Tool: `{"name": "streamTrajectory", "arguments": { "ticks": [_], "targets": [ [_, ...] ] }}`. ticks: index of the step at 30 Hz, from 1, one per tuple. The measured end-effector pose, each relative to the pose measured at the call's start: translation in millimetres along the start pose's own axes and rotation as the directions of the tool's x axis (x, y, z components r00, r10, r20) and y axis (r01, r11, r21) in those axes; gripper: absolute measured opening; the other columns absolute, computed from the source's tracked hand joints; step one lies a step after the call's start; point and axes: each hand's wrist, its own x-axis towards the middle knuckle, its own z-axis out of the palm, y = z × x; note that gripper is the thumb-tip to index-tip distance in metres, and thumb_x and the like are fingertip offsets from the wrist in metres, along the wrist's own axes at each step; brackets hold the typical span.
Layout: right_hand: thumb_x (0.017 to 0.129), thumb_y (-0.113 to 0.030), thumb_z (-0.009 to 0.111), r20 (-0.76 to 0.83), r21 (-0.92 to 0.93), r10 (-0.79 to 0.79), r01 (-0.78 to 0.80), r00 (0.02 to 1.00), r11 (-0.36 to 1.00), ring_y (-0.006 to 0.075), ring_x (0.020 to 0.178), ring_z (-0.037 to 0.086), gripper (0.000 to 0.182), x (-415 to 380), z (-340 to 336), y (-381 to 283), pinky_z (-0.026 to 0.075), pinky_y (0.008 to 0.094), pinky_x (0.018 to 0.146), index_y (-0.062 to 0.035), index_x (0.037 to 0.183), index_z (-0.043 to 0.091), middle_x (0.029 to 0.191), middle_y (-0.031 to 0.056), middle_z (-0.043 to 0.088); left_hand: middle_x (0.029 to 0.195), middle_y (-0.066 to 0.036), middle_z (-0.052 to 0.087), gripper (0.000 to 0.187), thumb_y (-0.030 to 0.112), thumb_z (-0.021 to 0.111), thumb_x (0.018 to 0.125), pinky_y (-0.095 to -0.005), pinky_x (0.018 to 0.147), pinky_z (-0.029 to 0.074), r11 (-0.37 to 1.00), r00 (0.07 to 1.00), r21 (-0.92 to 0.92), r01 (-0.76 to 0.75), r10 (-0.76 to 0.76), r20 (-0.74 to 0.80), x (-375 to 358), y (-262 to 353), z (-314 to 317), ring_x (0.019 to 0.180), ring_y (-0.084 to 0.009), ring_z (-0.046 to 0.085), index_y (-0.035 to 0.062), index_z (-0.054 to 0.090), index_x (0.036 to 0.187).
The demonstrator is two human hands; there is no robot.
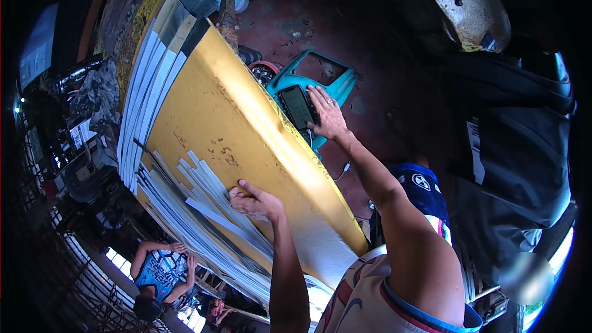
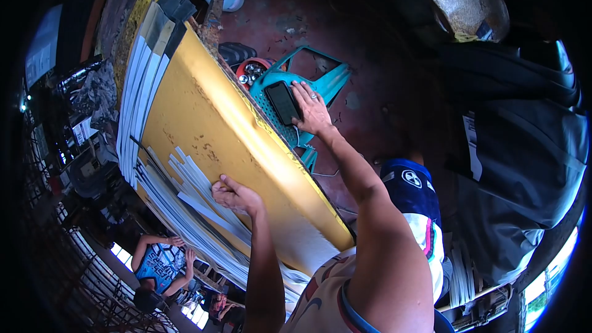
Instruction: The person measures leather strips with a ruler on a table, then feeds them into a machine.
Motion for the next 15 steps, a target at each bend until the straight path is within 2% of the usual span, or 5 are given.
{"name": "streamTrajectory", "arguments": {
  "ticks": [10, 12, 15],
  "targets": [
    [0.073, -0.034, 0.080, -0.058, -0.080, 0.048, -0.052, 0.997, 0.995, 0.0333, 0.149, 0.025, 0.101, 5.6, 6.1, -17.6, 0.026, 0.0532, 0.119, -0.0106, 0.156, 0.026, 0.159, 0.0111, 0.031, 0.095, -0.014, 0.045, 0.048, 0.049, 0.051, 0.102, -0.0469, 0.086, 0.039, 1.000, 1.000, -0.005, -0.025, 0.025, -0.013, 0.3, -5.4, 1.4, 0.093, -0.0321, 0.045, 0.0016, 0.052, 0.104],
    [0.075, -0.034, 0.079, -0.171, 0.011, 0.110, -0.110, 0.979, 0.994, 0.0345, 0.146, 0.029, 0.097, 11.3, 10.8, -21.9, 0.027, 0.0525, 0.118, -0.0101, 0.155, 0.029, 0.153, 0.0128, 0.035, 0.095, -0.014, 0.045, 0.048, 0.049, 0.051, 0.102, -0.0468, 0.086, 0.039, 1.000, 1.000, -0.008, -0.022, 0.021, -0.008, 0.6, -5.0, 1.1, 0.093, -0.0321, 0.045, 0.0015, 0.052, 0.104],
    [0.077, -0.033, 0.078, -0.220, 0.047, 0.177, -0.171, 0.959, 0.984, 0.0357, 0.142, 0.033, 0.093, 19.0, 14.0, -28.5, 0.028, 0.0524, 0.117, -0.0099, 0.154, 0.031, 0.148, 0.0140, 0.039, 0.095, -0.014, 0.045, 0.047, 0.049, 0.051, 0.102, -0.0466, 0.086, 0.038, 1.000, 1.000, -0.010, -0.029, 0.029, -0.005, 0.2, -6.1, 1.4, 0.093, -0.0320, 0.045, 0.0012, 0.052, 0.104]
  ]
}}
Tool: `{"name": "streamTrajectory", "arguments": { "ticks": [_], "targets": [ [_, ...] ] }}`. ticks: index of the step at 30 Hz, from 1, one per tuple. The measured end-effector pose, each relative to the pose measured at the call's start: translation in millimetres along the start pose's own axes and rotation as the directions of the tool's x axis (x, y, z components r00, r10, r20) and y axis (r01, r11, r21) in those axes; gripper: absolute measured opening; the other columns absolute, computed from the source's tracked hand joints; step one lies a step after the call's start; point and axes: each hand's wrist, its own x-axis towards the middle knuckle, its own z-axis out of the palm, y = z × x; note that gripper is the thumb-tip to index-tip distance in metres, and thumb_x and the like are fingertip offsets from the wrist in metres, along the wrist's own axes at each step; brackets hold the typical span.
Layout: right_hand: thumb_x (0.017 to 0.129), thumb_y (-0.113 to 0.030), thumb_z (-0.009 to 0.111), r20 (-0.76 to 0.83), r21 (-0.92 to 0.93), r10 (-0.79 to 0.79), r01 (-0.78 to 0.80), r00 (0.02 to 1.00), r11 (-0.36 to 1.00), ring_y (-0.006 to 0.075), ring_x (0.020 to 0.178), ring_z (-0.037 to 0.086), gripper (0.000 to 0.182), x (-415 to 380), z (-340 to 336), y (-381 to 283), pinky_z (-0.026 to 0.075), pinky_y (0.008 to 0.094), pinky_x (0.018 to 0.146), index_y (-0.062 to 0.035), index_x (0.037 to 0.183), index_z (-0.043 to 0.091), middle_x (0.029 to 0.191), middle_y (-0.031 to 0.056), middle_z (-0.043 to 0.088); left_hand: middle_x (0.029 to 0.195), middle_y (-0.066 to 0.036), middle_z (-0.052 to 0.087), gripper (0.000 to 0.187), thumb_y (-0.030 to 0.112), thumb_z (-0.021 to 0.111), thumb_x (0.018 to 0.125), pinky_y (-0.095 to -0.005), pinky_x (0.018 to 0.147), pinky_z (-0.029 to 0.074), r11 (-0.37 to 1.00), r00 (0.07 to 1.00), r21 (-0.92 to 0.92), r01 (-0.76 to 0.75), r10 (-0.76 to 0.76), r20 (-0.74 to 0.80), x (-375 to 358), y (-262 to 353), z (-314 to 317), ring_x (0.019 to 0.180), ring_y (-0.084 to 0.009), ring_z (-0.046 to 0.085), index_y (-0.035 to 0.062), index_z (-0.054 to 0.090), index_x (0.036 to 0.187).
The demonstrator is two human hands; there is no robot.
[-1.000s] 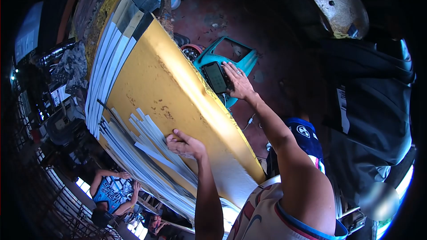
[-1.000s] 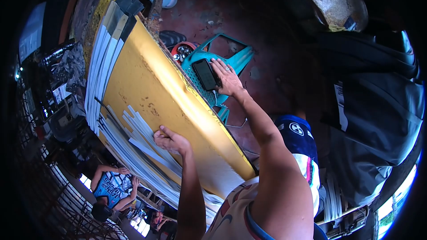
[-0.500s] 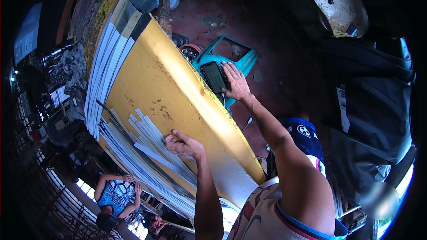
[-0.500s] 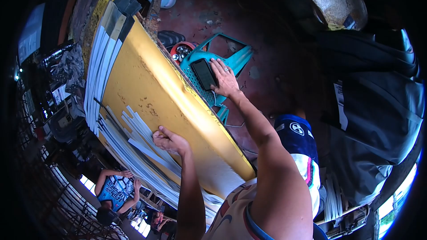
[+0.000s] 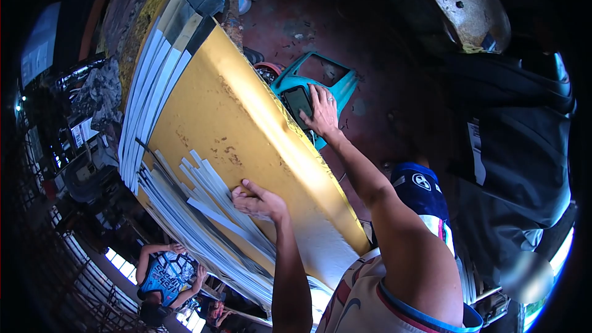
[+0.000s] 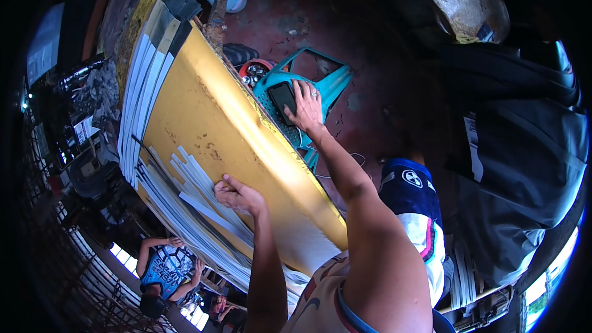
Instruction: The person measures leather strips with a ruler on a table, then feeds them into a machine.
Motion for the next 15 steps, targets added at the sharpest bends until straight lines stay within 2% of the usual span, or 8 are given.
{"name": "streamTrajectory", "arguments": {
  "ticks": [10, 12, 15],
  "targets": [
    [0.079, -0.033, 0.077, -0.028, -0.069, 0.002, -0.004, 1.000, 0.998, 0.0364, 0.138, 0.037, 0.089, 3.2, 4.5, 0.9, 0.031, 0.0516, 0.115, -0.0117, 0.153, 0.032, 0.144, 0.0144, 0.042, 0.093, -0.013, 0.045, 0.045, 0.047, 0.052, 0.102, -0.0451, 0.084, 0.039, 1.000, 1.000, 0.021, -0.010, 0.010, -0.020, -0.6, 2.4, -0.7, 0.090, -0.0303, 0.045, 0.0026, 0.053, 0.102],
    [0.079, -0.031, 0.076, -0.040, 0.020, -0.018, 0.018, 0.999, 1.000, 0.0371, 0.138, 0.038, 0.089, 3.4, 3.6, 5.0, 0.032, 0.0513, 0.114, -0.0111, 0.153, 0.032, 0.144, 0.0153, 0.042, 0.094, -0.013, 0.045, 0.045, 0.047, 0.052, 0.102, -0.0454, 0.085, 0.038, 1.000, 1.000, 0.014, -0.003, 0.004, -0.011, -0.4, 5.0, -2.0, 0.091, -0.0310, 0.045, 0.0020, 0.052, 0.103],
    [0.080, -0.027, 0.074, -0.005, 0.053, -0.030, 0.031, 1.000, 0.998, 0.0375, 0.137, 0.039, 0.086, 2.9, -0.3, 9.4, 0.033, 0.0507, 0.114, -0.0093, 0.153, 0.033, 0.144, 0.0170, 0.043, 0.095, -0.014, 0.044, 0.045, 0.046, 0.052, 0.102, -0.0457, 0.086, 0.038, 1.000, 1.000, 0.012, -0.001, 0.001, -0.001, -0.9, 4.4, -2.4, 0.092, -0.0318, 0.044, 0.0014, 0.051, 0.104]
  ]
}}
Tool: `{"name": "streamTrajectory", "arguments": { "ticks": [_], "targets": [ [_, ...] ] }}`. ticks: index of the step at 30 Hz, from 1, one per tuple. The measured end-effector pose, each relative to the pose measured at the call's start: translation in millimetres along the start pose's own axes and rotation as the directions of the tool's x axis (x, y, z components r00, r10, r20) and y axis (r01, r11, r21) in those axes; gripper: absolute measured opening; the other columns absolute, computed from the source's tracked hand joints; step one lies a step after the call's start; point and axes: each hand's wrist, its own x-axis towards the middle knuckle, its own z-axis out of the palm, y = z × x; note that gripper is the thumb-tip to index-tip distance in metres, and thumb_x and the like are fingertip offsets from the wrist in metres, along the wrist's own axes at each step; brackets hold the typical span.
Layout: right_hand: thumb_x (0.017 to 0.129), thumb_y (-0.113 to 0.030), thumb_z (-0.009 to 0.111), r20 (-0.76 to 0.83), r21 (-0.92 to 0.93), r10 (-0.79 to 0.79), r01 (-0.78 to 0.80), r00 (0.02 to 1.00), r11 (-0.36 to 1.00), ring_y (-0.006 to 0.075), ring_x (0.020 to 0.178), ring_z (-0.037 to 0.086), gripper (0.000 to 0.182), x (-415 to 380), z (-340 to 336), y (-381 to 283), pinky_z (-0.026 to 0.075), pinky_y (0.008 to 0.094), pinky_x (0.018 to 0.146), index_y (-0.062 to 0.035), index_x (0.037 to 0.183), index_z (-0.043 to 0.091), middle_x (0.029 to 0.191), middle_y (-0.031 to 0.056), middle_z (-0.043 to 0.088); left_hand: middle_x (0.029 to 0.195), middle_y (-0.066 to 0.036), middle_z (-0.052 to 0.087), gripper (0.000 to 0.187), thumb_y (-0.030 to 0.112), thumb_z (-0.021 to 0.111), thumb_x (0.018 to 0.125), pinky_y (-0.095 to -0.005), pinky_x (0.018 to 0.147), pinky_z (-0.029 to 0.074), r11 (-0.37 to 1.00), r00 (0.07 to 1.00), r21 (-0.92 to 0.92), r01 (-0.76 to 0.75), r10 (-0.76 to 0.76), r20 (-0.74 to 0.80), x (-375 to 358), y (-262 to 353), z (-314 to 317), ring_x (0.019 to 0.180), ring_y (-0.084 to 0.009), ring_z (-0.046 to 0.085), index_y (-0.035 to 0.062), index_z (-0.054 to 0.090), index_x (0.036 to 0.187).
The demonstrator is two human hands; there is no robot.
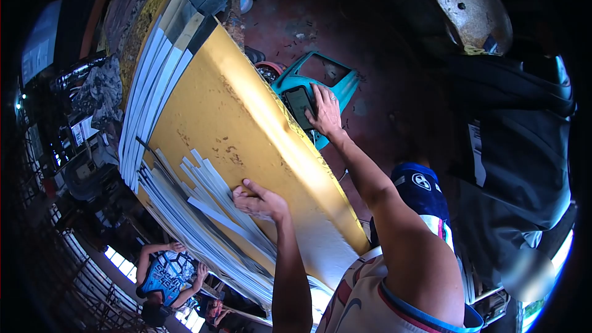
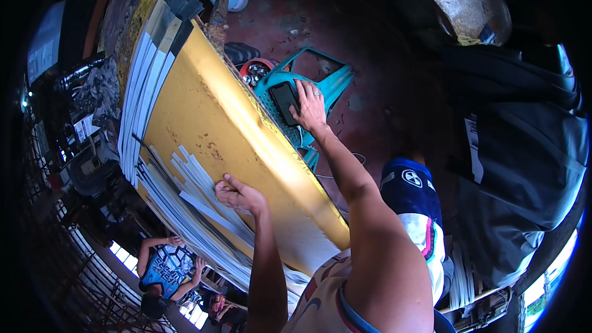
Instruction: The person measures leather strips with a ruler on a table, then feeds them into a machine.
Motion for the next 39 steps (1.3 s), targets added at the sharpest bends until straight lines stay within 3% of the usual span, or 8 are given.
{"name": "streamTrajectory", "arguments": {
  "ticks": [3, 7, 12, 28, 37, 39],
  "targets": [
    [0.080, -0.025, 0.071, -0.029, 0.101, 0.000, 0.003, 1.000, 0.995, 0.0378, 0.137, 0.040, 0.082, 0.0, -2.1, 2.3, 0.034, 0.0498, 0.114, -0.0074, 0.151, 0.035, 0.145, 0.0185, 0.045, 0.095, -0.014, 0.045, 0.045, 0.046, 0.052, 0.102, -0.0456, 0.086, 0.038, 1.000, 1.000, 0.004, -0.010, 0.010, -0.006, 0.2, -1.5, 1.1, 0.093, -0.0320, 0.045, 0.0014, 0.051, 0.105],
    [0.081, -0.025, 0.070, -0.016, 0.056, -0.007, 0.008, 1.000, 0.998, 0.0381, 0.137, 0.042, 0.079, -3.5, -5.3, 11.7, 0.035, 0.0492, 0.114, -0.0057, 0.150, 0.037, 0.145, 0.0191, 0.047, 0.096, -0.014, 0.045, 0.046, 0.047, 0.052, 0.102, -0.0454, 0.085, 0.039, 1.000, 1.000, -0.012, -0.017, 0.016, -0.024, 0.3, -3.3, 3.1, 0.093, -0.0322, 0.046, 0.0014, 0.052, 0.107],
    [0.080, -0.026, 0.071, -0.028, 0.141, 0.069, -0.064, 0.997, 0.988, 0.0373, 0.137, 0.043, 0.079, -1.9, -14.2, 20.4, 0.037, 0.0496, 0.112, -0.0042, 0.148, 0.039, 0.147, 0.0187, 0.047, 0.095, -0.014, 0.046, 0.046, 0.046, 0.053, 0.102, -0.0452, 0.084, 0.039, 0.999, 0.999, -0.033, -0.009, 0.007, -0.040, 0.2, 0.1, 3.1, 0.090, -0.0317, 0.046, 0.0008, 0.053, 0.103],
    [0.078, -0.031, 0.076, 0.062, 0.063, 0.037, -0.041, 0.997, 0.997, 0.0339, 0.145, 0.035, 0.082, -2.4, -8.7, 11.0, 0.035, 0.0497, 0.114, -0.0047, 0.147, 0.042, 0.156, 0.0144, 0.039, 0.095, -0.014, 0.046, 0.049, 0.050, 0.050, 0.102, -0.0440, 0.084, 0.040, 0.999, 0.999, 0.005, 0.040, -0.040, 0.002, 0.9, 2.0, 1.1, 0.091, -0.0311, 0.047, 0.0013, 0.053, 0.105],
    [0.081, -0.042, 0.075, 0.019, -0.047, 0.016, -0.015, 1.000, 0.999, 0.0319, 0.151, 0.026, 0.089, -16.2, 1.4, 3.0, 0.025, 0.0529, 0.120, -0.0075, 0.153, 0.035, 0.163, 0.0111, 0.028, 0.095, -0.013, 0.045, 0.048, 0.050, 0.051, 0.102, -0.0447, 0.085, 0.039, 0.999, 0.999, -0.001, 0.034, -0.034, -0.007, 0.1, 3.3, -0.6, 0.092, -0.0313, 0.047, 0.0022, 0.052, 0.105],
    [0.083, -0.042, 0.074, 0.074, -0.094, -0.039, 0.046, 0.997, 0.994, 0.0315, 0.152, 0.023, 0.091, -22.0, 2.9, 3.4, 0.021, 0.0530, 0.121, -0.0080, 0.155, 0.031, 0.165, 0.0107, 0.025, 0.095, -0.013, 0.045, 0.048, 0.049, 0.050, 0.102, -0.0450, 0.084, 0.039, 0.999, 0.999, 0.002, 0.033, -0.033, -0.011, 0.4, 0.1, 1.2, 0.091, -0.0314, 0.047, 0.0020, 0.052, 0.105]
  ]
}}
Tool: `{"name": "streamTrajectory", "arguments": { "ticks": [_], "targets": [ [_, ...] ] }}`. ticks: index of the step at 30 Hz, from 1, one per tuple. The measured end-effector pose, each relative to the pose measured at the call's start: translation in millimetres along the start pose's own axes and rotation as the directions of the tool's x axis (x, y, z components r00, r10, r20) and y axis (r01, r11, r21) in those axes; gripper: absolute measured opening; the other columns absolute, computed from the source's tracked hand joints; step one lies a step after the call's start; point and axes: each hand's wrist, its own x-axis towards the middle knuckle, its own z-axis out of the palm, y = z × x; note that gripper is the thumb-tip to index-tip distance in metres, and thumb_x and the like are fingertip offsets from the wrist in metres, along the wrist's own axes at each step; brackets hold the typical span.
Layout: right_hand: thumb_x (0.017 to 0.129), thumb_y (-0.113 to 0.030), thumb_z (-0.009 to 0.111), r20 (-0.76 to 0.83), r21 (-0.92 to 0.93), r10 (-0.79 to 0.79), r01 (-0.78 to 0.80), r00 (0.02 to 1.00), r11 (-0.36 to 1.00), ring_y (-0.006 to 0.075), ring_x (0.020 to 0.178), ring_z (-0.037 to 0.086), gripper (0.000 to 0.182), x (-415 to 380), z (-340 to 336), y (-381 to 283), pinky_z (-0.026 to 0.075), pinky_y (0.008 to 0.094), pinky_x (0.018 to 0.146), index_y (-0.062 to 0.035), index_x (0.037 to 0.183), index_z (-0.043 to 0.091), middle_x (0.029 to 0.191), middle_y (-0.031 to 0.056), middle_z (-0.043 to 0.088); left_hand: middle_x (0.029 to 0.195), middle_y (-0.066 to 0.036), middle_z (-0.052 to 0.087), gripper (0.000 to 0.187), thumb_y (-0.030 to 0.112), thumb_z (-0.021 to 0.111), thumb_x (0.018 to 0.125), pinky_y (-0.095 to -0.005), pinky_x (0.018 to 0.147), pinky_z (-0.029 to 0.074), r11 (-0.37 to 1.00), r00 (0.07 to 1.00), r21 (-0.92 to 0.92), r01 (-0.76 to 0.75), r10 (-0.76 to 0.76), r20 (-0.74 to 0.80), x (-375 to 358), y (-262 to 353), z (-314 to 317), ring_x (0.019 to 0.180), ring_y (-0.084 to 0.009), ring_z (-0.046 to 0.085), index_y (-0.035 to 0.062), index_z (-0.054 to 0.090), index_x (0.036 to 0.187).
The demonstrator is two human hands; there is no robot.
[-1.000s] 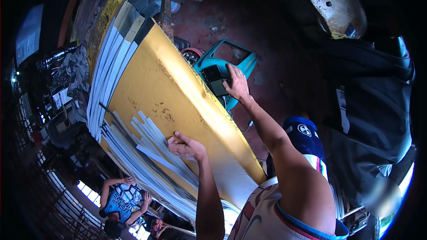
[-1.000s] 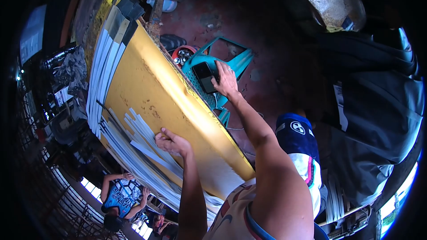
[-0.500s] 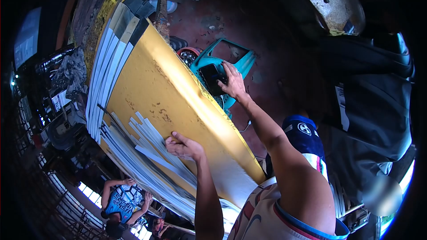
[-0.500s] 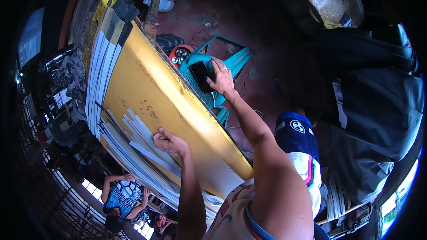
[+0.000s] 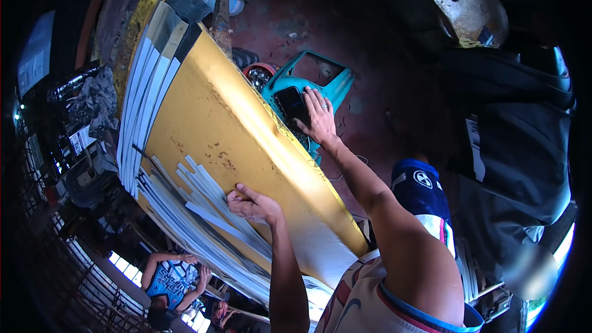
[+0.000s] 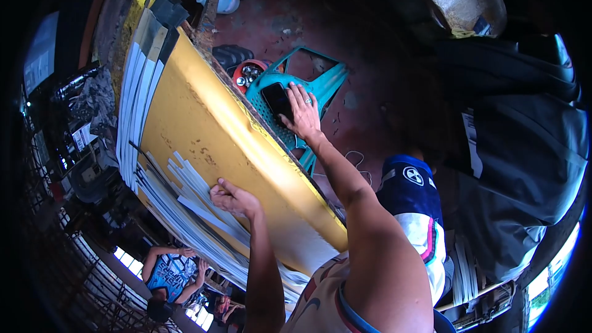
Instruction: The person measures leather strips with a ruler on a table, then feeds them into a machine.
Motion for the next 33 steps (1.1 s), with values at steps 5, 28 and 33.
{"name": "streamTrajectory", "arguments": {
  "ticks": [5, 28, 33],
  "targets": [
    [0.079, -0.037, 0.077, 0.003, -0.033, -0.046, 0.046, 0.999, 0.998, 0.0304, 0.151, 0.023, 0.090, -9.7, 3.4, -0.2, 0.021, 0.0537, 0.120, -0.0077, 0.152, 0.034, 0.164, 0.0103, 0.026, 0.094, -0.014, 0.044, 0.046, 0.046, 0.051, 0.103, -0.0456, 0.082, 0.040, 0.998, 0.999, -0.034, -0.046, 0.045, -0.016, 0.0, -1.8, 1.5, 0.087, -0.0306, 0.045, 0.0000, 0.051, 0.100],
    [0.077, -0.034, 0.078, -0.030, 0.042, -0.032, 0.033, 0.999, 0.999, 0.0300, 0.152, 0.021, 0.095, -11.1, 11.6, 3.2, 0.023, 0.0543, 0.119, -0.0077, 0.155, 0.029, 0.164, 0.0090, 0.024, 0.095, -0.013, 0.041, 0.047, 0.046, 0.050, 0.104, -0.0452, 0.081, 0.040, 0.989, 0.999, -0.141, 0.034, -0.029, 0.035, 1.7, -5.2, 4.0, 0.087, -0.0291, 0.044, -0.0008, 0.048, 0.104],
    [0.077, -0.033, 0.077, -0.048, 0.040, -0.008, 0.010, 0.999, 0.999, 0.0306, 0.151, 0.023, 0.094, -8.9, 13.0, -0.8, 0.024, 0.0546, 0.119, -0.0076, 0.154, 0.030, 0.162, 0.0087, 0.027, 0.095, -0.013, 0.041, 0.045, 0.044, 0.051, 0.104, -0.0445, 0.080, 0.041, 0.994, 1.000, -0.110, 0.012, -0.009, 0.028, 2.1, -5.3, 2.6, 0.087, -0.0280, 0.044, -0.0009, 0.048, 0.101]
  ]
}}
